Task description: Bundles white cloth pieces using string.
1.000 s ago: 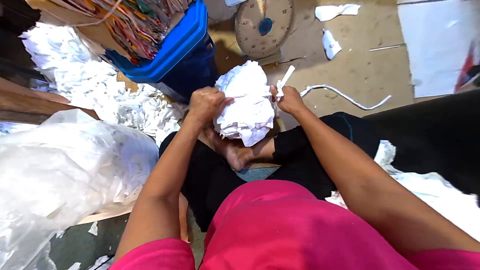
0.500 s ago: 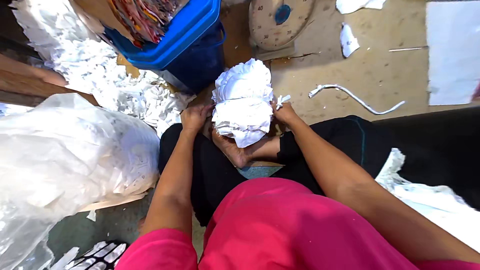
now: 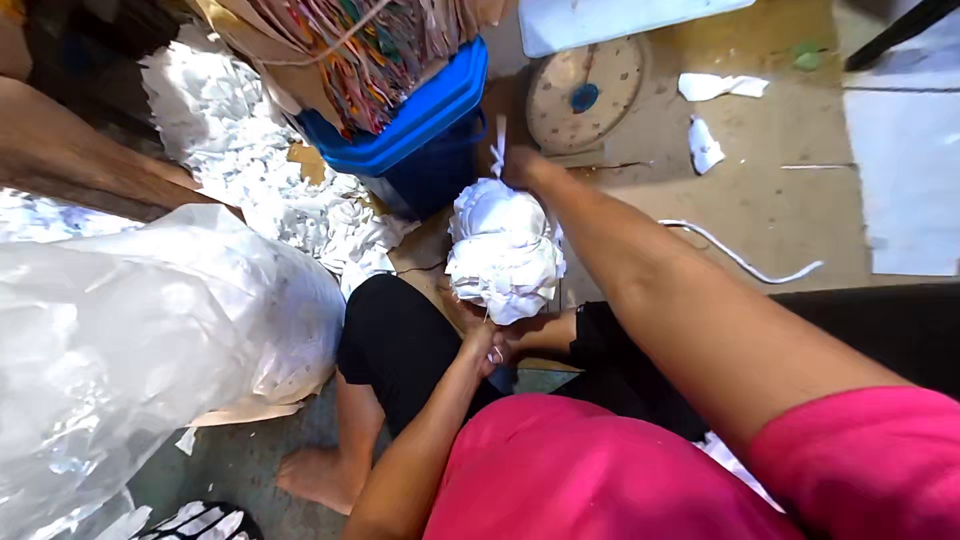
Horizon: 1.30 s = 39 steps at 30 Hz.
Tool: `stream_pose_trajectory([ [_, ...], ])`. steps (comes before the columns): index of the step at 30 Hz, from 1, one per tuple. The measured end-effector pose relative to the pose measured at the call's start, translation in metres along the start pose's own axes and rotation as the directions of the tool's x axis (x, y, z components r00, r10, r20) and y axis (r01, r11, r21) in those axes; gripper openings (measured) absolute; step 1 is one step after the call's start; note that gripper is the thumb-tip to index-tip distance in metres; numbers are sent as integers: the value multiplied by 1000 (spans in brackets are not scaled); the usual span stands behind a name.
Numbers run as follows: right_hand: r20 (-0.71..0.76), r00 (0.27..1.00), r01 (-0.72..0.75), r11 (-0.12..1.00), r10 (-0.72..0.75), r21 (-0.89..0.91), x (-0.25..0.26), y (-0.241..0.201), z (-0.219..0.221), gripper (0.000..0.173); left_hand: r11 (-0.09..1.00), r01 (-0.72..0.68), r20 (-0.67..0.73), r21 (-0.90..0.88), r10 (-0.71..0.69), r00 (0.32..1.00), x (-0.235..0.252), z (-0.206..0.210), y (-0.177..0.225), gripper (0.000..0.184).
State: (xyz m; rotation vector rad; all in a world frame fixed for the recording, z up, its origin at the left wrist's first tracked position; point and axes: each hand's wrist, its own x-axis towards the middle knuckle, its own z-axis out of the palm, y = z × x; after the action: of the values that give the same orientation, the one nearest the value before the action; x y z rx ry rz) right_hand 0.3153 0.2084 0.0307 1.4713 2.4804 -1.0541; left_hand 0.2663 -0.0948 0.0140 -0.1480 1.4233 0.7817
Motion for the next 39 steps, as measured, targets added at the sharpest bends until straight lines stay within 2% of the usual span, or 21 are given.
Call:
stream_pose_trajectory([
  [2, 73, 995, 60, 998, -61, 13, 19, 45, 37, 38, 991, 73, -92, -115, -84, 992, 18, 8, 18, 23],
  [4, 262, 963, -82, 994, 61, 68, 10, 70, 34, 41, 994, 36, -158, -102, -52, 986, 32, 20, 26, 14],
  [5, 281, 952, -168, 974, 119, 155, -1, 81, 32, 40, 994, 2, -180, -111, -22, 983, 40, 24, 30, 9],
  [8, 176, 925, -380, 820, 337, 427, -58, 108, 31, 52, 956, -213, -218, -204, 167, 961, 50, 34, 40, 43],
  [10, 158, 871, -463, 671, 465, 579, -103, 109, 33, 53, 962, -258, -246, -91, 229, 942, 55, 36, 43, 50],
  [12, 143, 841, -470, 573, 522, 671, -124, 106, 40, 42, 979, -184, -259, 83, 199, 945, 58, 36, 46, 44],
  [14, 132, 873, -425, 598, 470, 679, -117, 118, 51, 42, 975, -157, -216, 156, 189, 958, 62, 33, 45, 42],
  [17, 85, 919, -342, 671, 385, 657, -103, 120, 57, 42, 984, -161, -177, 81, 173, 969, 63, 27, 51, 46],
  [18, 80, 924, -330, 674, 374, 661, -104, 120, 56, 42, 979, -176, -164, 99, 190, 968, 64, 24, 50, 47],
  [20, 50, 924, -297, 627, 380, 720, -110, 121, 44, 40, 918, -315, -75, 239, 341, 937, 65, 21, 49, 38],
  [22, 27, 927, -238, 533, 374, 812, -131, 95, 17, 36, 729, -465, 47, 502, 514, 857, 49, 7, 61, 45],
  [23, 47, 949, -198, 470, 312, 860, -143, 82, 1, 41, 555, -537, 138, 635, 602, 786, 39, -2, 69, 52],
  [24, 63, 977, -139, 379, 205, 915, -150, 78, -12, 47, 323, -642, 256, 695, 723, 642, 35, -8, 78, 46],
  [26, -15, 998, -5, 281, 68, 960, -151, 77, -22, 48, -173, -720, 495, 672, 828, 264, 39, -14, 93, 27],
  [27, -59, 998, 47, 282, 34, 958, -146, 83, -19, 48, -375, -703, 601, 604, 794, 92, 43, -17, 96, 18],
  [28, -64, 992, 27, 323, 105, 946, -142, 85, -14, 48, -537, -667, 702, 517, 711, -28, 48, -20, 97, 13],
  [29, -48, 977, -32, 370, 206, 928, -136, 88, -4, 48, -654, -628, 793, 422, 602, -94, 56, -24, 95, 11],
  [31, -19, 959, -115, 448, 284, 887, -124, 107, 26, 53, -748, -591, 912, 303, 408, -49, 65, -31, 86, 11],
  [35, -1, 979, -100, 485, 203, 869, -108, 137, 44, 54, -775, -572, 961, 270, 259, 102, 54, -24, 98, 12],
  [37, -15, 980, -80, 460, 200, 884, -118, 128, 32, 54, -822, -545, 986, 164, 147, 75, 38, -14, 115, 10],
  [39, -85, 986, 17, 420, 145, 908, -142, 102, 15, 40, -871, -487, 995, 66, 91, -28, 22, -9, 123, 10],
])
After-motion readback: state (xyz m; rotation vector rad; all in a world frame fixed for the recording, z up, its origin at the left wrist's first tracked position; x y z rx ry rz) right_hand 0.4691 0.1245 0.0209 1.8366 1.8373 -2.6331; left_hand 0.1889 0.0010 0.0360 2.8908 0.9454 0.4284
